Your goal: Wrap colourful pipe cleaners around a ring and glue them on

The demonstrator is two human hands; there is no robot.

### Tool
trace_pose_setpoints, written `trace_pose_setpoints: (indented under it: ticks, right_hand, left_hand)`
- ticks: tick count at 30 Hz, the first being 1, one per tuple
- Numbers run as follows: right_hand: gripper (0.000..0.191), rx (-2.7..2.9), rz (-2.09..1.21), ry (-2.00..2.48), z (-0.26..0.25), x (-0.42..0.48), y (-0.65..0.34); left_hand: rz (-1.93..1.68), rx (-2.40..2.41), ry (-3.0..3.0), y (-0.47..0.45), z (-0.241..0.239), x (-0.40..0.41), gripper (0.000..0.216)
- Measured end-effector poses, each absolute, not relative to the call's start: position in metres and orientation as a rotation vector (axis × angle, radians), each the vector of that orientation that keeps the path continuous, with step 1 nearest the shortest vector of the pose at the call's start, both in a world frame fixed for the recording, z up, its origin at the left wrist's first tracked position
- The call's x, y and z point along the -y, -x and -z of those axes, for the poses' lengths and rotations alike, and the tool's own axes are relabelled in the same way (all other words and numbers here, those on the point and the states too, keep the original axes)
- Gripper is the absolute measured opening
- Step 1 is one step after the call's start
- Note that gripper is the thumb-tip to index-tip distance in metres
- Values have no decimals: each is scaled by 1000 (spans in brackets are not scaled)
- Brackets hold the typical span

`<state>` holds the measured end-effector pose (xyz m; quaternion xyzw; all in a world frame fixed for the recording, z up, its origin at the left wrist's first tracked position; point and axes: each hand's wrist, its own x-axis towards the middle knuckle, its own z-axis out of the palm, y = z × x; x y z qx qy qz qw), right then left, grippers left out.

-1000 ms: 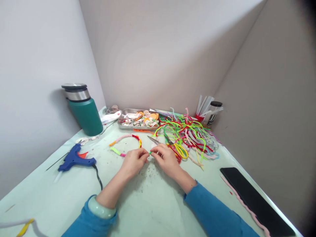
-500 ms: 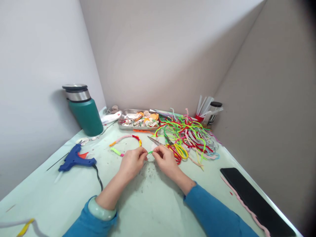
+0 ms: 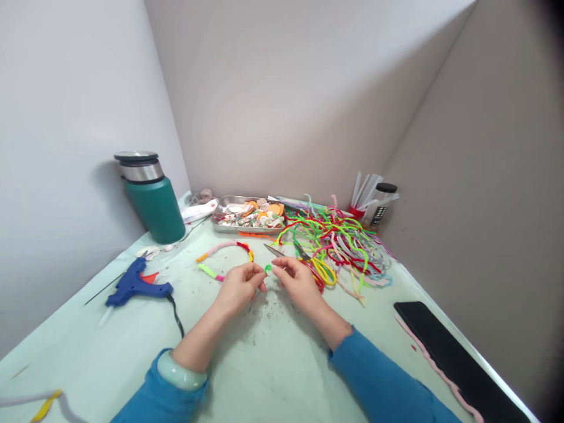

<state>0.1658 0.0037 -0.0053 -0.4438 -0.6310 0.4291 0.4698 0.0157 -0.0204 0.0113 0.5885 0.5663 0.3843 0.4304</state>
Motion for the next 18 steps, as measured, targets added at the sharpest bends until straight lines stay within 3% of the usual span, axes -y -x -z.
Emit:
trace_pose_setpoints:
  ticks: [6, 18]
  right_hand:
    - [16, 1969, -540, 1021, -2, -1, -177]
    - [7, 2220, -188, 1147, 1, 8, -173]
  left_hand:
    - [-822, -1700, -1958, -13, -14, 25, 21]
    - [-672, -1855, -2201, -14, -14, 29, 23]
